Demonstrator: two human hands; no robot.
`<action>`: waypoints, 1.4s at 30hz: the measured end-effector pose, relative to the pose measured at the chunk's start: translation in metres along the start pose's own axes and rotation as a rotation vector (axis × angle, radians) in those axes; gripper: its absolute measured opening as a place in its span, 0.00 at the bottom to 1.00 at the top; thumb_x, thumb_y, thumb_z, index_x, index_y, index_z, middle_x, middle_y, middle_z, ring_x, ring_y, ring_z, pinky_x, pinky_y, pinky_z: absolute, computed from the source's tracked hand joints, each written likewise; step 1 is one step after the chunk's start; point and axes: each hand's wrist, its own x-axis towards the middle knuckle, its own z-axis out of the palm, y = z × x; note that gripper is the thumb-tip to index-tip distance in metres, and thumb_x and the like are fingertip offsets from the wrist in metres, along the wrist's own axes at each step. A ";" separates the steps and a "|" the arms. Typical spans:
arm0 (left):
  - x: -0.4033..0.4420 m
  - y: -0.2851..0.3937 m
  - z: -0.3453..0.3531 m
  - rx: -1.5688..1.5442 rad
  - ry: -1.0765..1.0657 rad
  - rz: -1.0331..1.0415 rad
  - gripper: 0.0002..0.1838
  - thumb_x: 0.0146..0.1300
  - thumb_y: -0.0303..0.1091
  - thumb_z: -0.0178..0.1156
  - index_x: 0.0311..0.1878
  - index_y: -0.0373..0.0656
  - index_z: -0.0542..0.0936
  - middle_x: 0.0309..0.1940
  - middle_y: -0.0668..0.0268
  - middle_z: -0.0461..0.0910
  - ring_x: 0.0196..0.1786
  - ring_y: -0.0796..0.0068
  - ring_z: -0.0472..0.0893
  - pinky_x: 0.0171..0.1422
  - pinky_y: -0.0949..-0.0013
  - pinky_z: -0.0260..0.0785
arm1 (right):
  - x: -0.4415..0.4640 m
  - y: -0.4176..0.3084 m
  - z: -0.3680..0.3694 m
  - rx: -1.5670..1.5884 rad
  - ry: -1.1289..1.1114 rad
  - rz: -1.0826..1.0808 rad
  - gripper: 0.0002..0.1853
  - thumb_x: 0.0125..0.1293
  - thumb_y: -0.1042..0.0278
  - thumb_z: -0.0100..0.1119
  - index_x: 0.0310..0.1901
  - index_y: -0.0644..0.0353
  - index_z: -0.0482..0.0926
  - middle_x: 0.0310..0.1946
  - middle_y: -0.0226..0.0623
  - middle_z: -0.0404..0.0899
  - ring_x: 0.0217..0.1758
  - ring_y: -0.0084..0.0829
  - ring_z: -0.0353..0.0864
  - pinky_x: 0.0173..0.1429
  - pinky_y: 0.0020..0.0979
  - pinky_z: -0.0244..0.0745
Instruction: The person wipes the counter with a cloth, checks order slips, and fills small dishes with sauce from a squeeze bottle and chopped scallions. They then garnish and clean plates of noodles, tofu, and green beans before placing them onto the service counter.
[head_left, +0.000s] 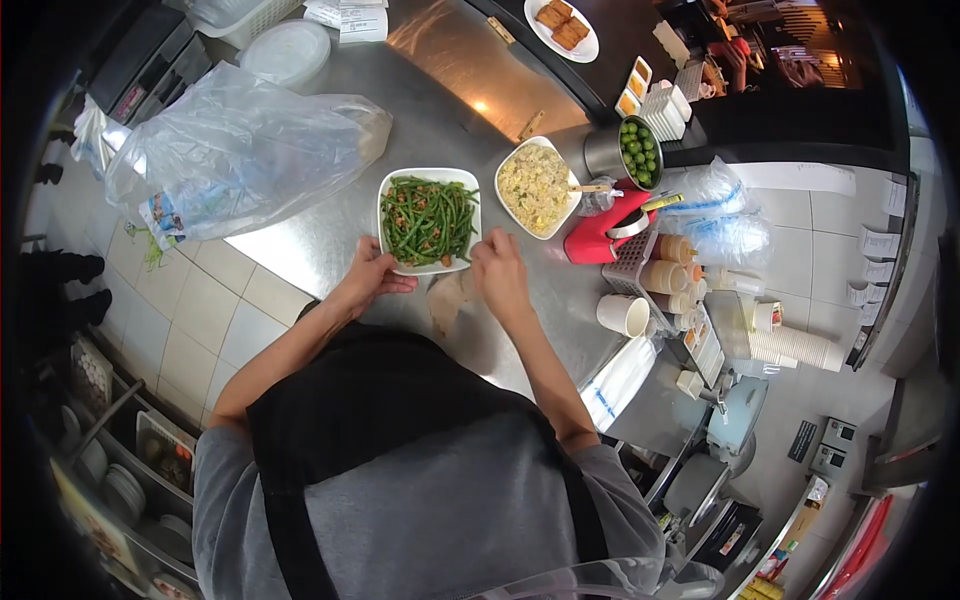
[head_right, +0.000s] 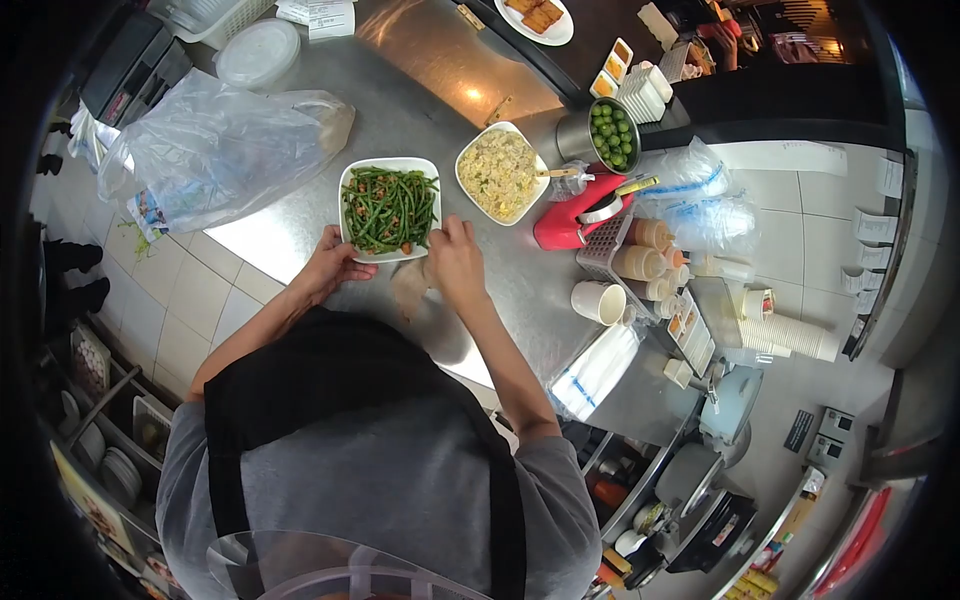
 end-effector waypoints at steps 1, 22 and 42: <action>0.000 0.001 -0.001 0.025 -0.005 -0.008 0.16 0.61 0.23 0.43 0.49 0.40 0.50 0.39 0.46 0.74 0.33 0.60 0.82 0.40 0.61 0.79 | -0.001 0.010 -0.003 0.139 -0.028 0.051 0.04 0.49 0.77 0.55 0.28 0.63 0.78 0.36 0.37 0.68 0.44 0.39 0.71 0.40 0.35 0.77; -0.028 0.127 -0.019 0.220 -0.131 -0.111 0.15 0.60 0.25 0.43 0.50 0.46 0.56 0.28 0.49 0.78 0.27 0.63 0.82 0.32 0.65 0.79 | 0.071 0.036 -0.062 0.216 0.136 0.210 0.08 0.58 0.74 0.57 0.40 0.63 0.79 0.37 0.45 0.80 0.38 0.42 0.81 0.42 0.33 0.75; 0.149 0.358 -0.006 0.279 -0.049 0.226 0.15 0.59 0.23 0.47 0.44 0.39 0.52 0.38 0.47 0.74 0.36 0.58 0.81 0.43 0.59 0.80 | 0.373 0.127 0.039 -0.239 0.237 0.129 0.12 0.57 0.76 0.49 0.44 0.65 0.71 0.41 0.47 0.75 0.42 0.45 0.80 0.38 0.40 0.80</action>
